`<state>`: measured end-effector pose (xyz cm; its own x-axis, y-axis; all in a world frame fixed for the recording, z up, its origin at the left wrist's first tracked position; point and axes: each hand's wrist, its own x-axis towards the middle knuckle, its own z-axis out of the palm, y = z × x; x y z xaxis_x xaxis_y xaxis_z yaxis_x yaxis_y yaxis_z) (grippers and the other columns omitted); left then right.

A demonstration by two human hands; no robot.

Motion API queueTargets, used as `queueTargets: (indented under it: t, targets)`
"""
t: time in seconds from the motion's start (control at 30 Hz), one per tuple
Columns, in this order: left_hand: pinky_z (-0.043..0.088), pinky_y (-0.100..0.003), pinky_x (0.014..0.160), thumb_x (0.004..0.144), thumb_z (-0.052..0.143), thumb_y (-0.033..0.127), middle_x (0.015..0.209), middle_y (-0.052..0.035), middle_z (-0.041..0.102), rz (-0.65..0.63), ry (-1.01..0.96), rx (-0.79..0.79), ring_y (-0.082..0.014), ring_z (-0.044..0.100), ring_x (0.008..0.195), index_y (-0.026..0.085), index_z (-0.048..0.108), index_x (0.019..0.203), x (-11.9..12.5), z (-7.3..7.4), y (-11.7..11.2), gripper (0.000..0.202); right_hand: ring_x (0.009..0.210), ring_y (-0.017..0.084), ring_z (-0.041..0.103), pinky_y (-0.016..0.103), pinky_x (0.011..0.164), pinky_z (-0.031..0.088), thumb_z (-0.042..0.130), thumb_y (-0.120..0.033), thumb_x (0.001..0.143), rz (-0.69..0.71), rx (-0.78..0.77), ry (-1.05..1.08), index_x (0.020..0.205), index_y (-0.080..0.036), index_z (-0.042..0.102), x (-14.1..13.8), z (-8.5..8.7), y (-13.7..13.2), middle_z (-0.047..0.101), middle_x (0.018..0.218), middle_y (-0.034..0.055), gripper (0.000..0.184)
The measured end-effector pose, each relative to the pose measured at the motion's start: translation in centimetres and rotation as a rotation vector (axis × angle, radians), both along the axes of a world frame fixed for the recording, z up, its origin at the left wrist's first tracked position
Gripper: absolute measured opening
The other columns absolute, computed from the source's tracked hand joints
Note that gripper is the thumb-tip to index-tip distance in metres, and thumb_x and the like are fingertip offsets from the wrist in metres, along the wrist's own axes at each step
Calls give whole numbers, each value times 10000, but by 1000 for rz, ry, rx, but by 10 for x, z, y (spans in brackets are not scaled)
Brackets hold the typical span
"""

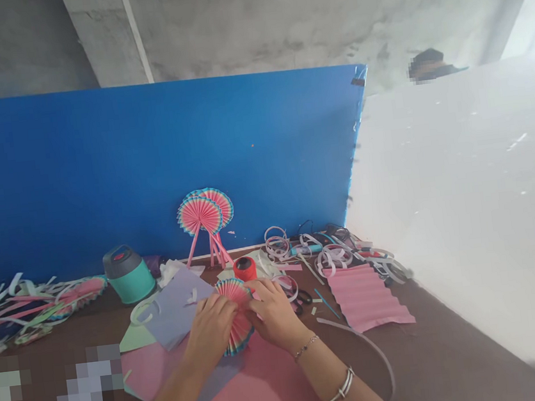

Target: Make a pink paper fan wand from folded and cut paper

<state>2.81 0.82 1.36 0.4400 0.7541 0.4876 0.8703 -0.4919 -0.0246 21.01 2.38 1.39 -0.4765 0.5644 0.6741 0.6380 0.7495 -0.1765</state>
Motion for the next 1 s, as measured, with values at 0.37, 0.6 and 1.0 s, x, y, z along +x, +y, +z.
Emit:
queueTargets:
  t: [0.37,0.6,1.0]
  targets:
    - [330,-347,721,894,446,82,851,-21,658,12,-9,22,-206,532,810,207,633,834,0,0,0,233,818,200,480,328,710,324,516,-182,910,-27,27,3,817,-201,646,0,-4,3,620,876,48,161]
    - [343,-345,732,935,403,149,841,-22,659,-7,-70,2,-204,549,834,218,646,844,3,5,-4,268,796,187,479,326,695,282,456,-182,945,-20,29,-71,769,-188,607,2,1,3,607,803,37,232]
    - [366,-357,745,927,411,154,794,-28,661,-45,-161,35,-211,551,814,212,641,803,3,1,-3,268,794,190,488,322,705,305,424,-182,955,22,9,-18,769,-189,578,5,4,3,617,821,40,242]
